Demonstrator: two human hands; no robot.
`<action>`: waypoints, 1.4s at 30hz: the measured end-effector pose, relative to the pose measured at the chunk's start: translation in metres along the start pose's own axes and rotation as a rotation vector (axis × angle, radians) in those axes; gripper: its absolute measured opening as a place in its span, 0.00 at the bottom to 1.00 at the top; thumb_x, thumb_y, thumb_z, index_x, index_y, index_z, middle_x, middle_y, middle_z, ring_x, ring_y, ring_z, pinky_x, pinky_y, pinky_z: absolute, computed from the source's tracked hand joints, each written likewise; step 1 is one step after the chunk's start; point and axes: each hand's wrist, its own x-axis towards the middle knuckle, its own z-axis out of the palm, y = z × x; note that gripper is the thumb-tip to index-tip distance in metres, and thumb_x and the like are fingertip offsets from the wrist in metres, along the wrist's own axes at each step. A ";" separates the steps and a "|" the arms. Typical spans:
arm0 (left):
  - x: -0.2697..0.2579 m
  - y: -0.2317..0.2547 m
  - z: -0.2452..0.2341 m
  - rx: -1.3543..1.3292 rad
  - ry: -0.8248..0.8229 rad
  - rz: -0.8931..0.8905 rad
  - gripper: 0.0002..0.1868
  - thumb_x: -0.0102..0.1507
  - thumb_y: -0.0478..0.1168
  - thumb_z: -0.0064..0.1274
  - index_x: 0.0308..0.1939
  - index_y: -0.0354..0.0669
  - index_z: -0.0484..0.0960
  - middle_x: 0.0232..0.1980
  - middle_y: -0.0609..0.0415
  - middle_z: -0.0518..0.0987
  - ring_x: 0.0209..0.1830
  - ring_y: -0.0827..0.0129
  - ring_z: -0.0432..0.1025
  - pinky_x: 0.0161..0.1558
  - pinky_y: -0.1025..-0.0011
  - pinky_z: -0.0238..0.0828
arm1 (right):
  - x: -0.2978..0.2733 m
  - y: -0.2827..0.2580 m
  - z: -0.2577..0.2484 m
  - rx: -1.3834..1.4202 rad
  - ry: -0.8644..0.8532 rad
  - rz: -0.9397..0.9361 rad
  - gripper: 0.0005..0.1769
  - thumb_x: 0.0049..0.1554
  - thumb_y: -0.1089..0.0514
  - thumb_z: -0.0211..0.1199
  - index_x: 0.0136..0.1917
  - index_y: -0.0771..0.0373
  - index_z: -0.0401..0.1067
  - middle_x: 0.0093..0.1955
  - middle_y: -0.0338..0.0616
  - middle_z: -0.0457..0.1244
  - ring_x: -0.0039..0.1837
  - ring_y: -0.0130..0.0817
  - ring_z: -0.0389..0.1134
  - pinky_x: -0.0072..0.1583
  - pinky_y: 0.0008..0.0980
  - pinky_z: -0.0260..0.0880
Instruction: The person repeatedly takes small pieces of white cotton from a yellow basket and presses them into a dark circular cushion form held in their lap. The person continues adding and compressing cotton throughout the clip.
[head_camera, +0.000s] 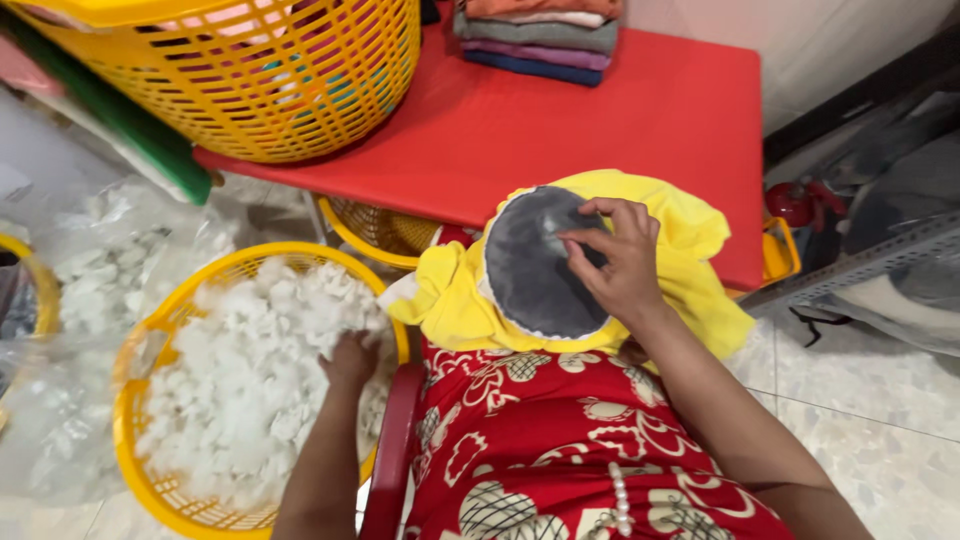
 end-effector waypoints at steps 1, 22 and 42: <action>-0.001 0.007 -0.019 -0.005 0.119 -0.014 0.23 0.65 0.58 0.50 0.62 0.61 0.80 0.75 0.57 0.68 0.73 0.64 0.64 0.77 0.37 0.42 | -0.001 0.001 -0.002 -0.044 0.004 -0.013 0.09 0.53 0.57 0.72 0.49 0.50 0.82 0.63 0.37 0.64 0.68 0.41 0.59 0.65 0.43 0.53; -0.004 0.289 -0.088 -1.028 -0.208 0.822 0.15 0.63 0.37 0.48 0.49 0.37 0.85 0.42 0.51 0.87 0.41 0.70 0.80 0.47 0.73 0.75 | 0.026 0.032 0.035 0.052 -0.320 0.246 0.27 0.44 0.52 0.73 0.54 0.70 0.77 0.83 0.50 0.44 0.71 0.57 0.60 0.69 0.46 0.61; -0.134 0.270 -0.164 -0.523 0.552 0.873 0.10 0.58 0.41 0.62 0.43 0.53 0.90 0.65 0.52 0.72 0.70 0.55 0.61 0.70 0.42 0.43 | 0.000 0.054 0.027 0.894 -0.335 0.369 0.12 0.52 0.61 0.67 0.50 0.58 0.81 0.73 0.36 0.59 0.75 0.38 0.57 0.72 0.40 0.59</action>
